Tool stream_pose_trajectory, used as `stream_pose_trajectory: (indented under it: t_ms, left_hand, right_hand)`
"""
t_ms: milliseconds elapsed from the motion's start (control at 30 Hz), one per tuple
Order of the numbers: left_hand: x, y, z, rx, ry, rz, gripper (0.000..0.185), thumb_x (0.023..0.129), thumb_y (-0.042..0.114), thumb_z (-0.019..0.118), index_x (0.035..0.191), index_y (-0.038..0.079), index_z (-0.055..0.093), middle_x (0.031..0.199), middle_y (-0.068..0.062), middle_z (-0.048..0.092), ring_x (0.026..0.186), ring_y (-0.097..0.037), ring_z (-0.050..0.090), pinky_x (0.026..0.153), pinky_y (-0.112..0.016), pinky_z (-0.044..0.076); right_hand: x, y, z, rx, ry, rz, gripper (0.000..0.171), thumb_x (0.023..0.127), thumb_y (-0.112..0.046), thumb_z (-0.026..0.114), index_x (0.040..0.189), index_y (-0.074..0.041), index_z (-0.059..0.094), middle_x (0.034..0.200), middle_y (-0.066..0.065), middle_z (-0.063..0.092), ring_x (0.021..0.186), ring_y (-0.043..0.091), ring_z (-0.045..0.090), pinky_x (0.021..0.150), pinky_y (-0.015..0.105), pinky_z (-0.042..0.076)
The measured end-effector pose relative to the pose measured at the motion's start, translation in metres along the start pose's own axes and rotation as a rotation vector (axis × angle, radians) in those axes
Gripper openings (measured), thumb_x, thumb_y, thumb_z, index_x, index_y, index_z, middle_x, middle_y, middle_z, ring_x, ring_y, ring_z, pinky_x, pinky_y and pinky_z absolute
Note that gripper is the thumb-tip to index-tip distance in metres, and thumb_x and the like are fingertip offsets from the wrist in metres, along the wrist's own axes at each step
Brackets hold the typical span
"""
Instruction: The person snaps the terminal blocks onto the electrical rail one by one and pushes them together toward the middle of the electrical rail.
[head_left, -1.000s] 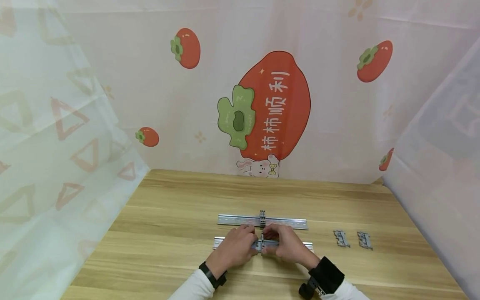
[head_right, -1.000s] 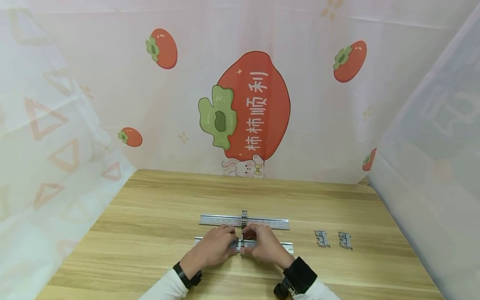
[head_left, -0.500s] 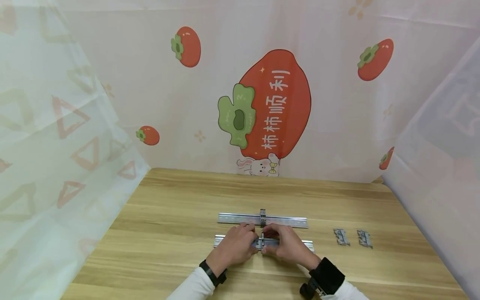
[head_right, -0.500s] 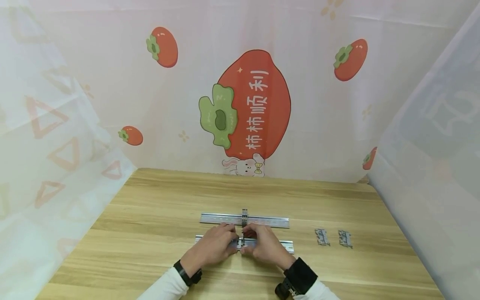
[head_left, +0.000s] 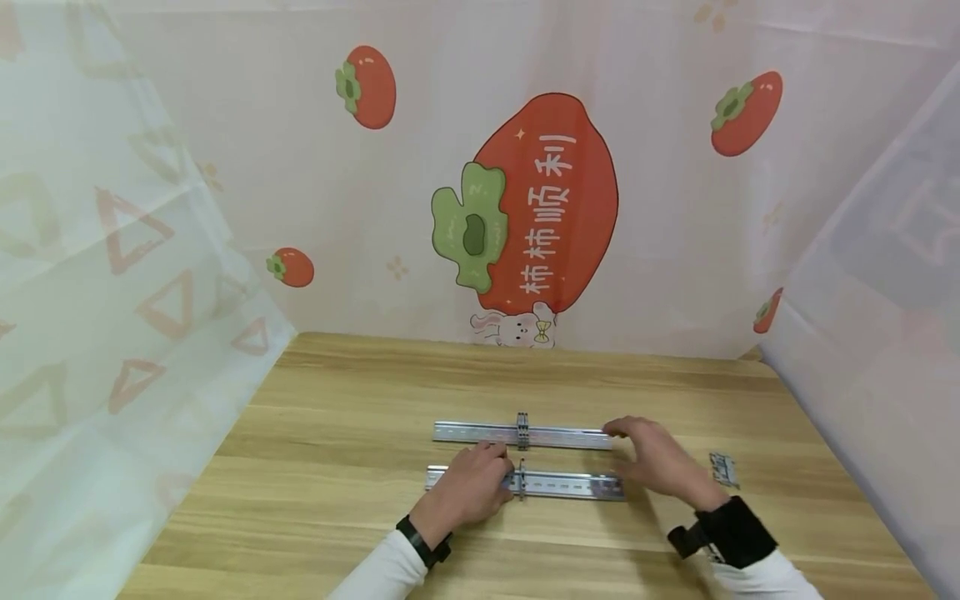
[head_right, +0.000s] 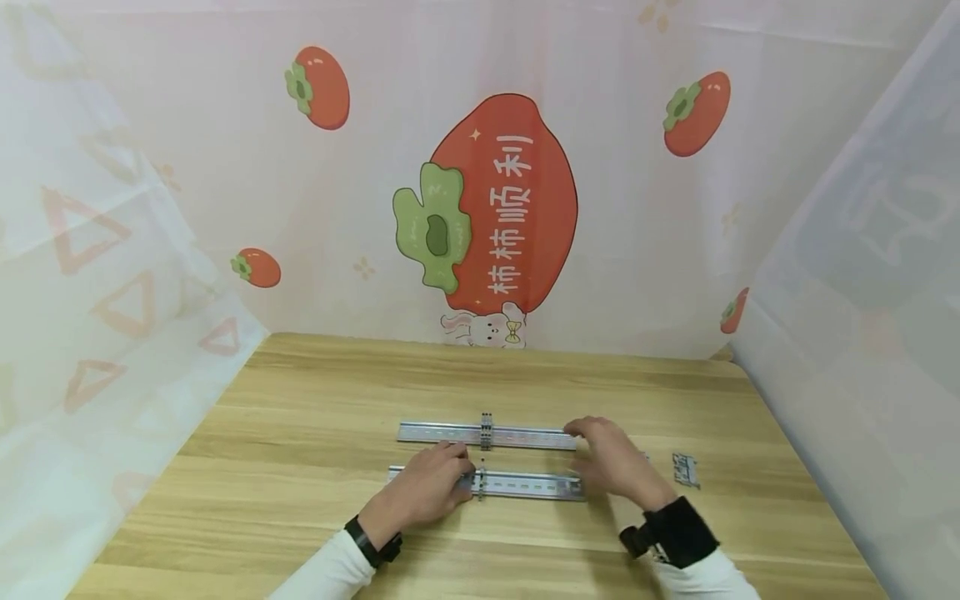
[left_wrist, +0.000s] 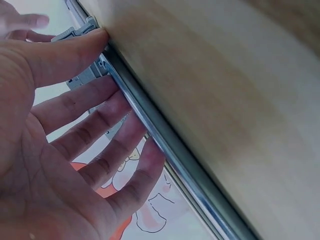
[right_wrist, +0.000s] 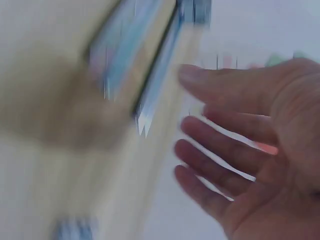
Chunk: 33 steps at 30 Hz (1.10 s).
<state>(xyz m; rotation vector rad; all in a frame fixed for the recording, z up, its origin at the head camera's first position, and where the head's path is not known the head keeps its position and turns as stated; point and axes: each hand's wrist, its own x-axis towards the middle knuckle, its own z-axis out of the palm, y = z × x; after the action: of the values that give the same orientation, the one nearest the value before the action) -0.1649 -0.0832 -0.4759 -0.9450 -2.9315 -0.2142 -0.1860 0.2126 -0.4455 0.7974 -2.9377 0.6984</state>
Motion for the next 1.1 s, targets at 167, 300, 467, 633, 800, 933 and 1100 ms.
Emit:
stream_pose_trajectory:
  t_ms: [167, 300, 467, 633, 800, 933, 1100]
  left_hand:
    - [0.0, -0.001, 0.0, 0.002, 0.004, 0.001, 0.029, 0.079, 0.036, 0.074, 0.099, 0.015, 0.071, 0.093, 0.004, 0.055, 0.085, -0.015, 0.054, 0.067, -0.031, 0.048]
    - [0.001, -0.002, 0.0, 0.002, 0.004, -0.006, 0.03, 0.079, 0.037, 0.074, 0.099, 0.015, 0.07, 0.094, 0.004, 0.055, 0.087, -0.015, 0.053, 0.068, -0.031, 0.048]
    - [-0.001, -0.002, 0.001, -0.004, -0.003, -0.011, 0.03, 0.08, 0.037, 0.073, 0.1, 0.016, 0.07, 0.094, 0.005, 0.055, 0.088, -0.015, 0.053, 0.069, -0.032, 0.048]
    - [-0.001, -0.001, 0.001, -0.011, 0.007, -0.008, 0.03, 0.079, 0.037, 0.074, 0.101, 0.017, 0.07, 0.094, 0.005, 0.055, 0.088, -0.015, 0.053, 0.069, -0.032, 0.047]
    - [-0.001, 0.0, 0.001, -0.012, -0.004, -0.01, 0.031, 0.079, 0.038, 0.073, 0.101, 0.016, 0.07, 0.095, 0.005, 0.055, 0.089, -0.015, 0.053, 0.07, -0.032, 0.048]
    - [-0.001, -0.001, 0.002, -0.016, -0.012, -0.013, 0.031, 0.079, 0.038, 0.073, 0.101, 0.016, 0.07, 0.095, 0.005, 0.055, 0.089, -0.016, 0.054, 0.07, -0.033, 0.048]
    - [-0.002, -0.001, 0.003, -0.02, -0.013, -0.015, 0.031, 0.08, 0.038, 0.073, 0.102, 0.016, 0.07, 0.096, 0.005, 0.055, 0.089, -0.015, 0.053, 0.07, -0.033, 0.048]
  right_hand:
    - [-0.015, 0.023, -0.029, -0.234, -0.147, 0.061, 0.057, 0.071, 0.003, 0.076, 0.123, 0.004, 0.054, 0.12, 0.023, 0.054, 0.111, 0.042, 0.05, 0.088, 0.055, 0.041]
    - [-0.022, 0.038, -0.034, -0.351, -0.24, 0.062, 0.068, 0.059, 0.003, 0.084, 0.12, 0.004, 0.055, 0.116, 0.023, 0.054, 0.106, 0.042, 0.051, 0.084, 0.056, 0.042]
    - [-0.026, 0.051, -0.027, -0.384, -0.257, 0.045, 0.055, 0.059, 0.008, 0.081, 0.111, 0.002, 0.062, 0.105, 0.015, 0.058, 0.095, 0.035, 0.057, 0.078, 0.05, 0.048]
    - [-0.024, 0.057, -0.024, -0.378, -0.212, 0.035, 0.043, 0.056, 0.008, 0.083, 0.093, -0.002, 0.066, 0.089, 0.006, 0.056, 0.076, 0.022, 0.055, 0.065, 0.039, 0.047]
    - [-0.026, 0.057, -0.024, -0.352, -0.218, 0.049, 0.037, 0.056, 0.007, 0.083, 0.085, -0.007, 0.063, 0.083, 0.001, 0.051, 0.069, 0.015, 0.046, 0.059, 0.034, 0.04]
    - [-0.027, 0.055, -0.025, -0.332, -0.224, 0.063, 0.036, 0.058, 0.005, 0.084, 0.084, -0.006, 0.063, 0.082, 0.001, 0.05, 0.069, 0.016, 0.047, 0.06, 0.034, 0.042]
    - [-0.027, 0.054, -0.026, -0.309, -0.24, 0.082, 0.036, 0.058, 0.003, 0.085, 0.085, -0.007, 0.062, 0.082, 0.001, 0.049, 0.071, 0.016, 0.047, 0.061, 0.036, 0.043]
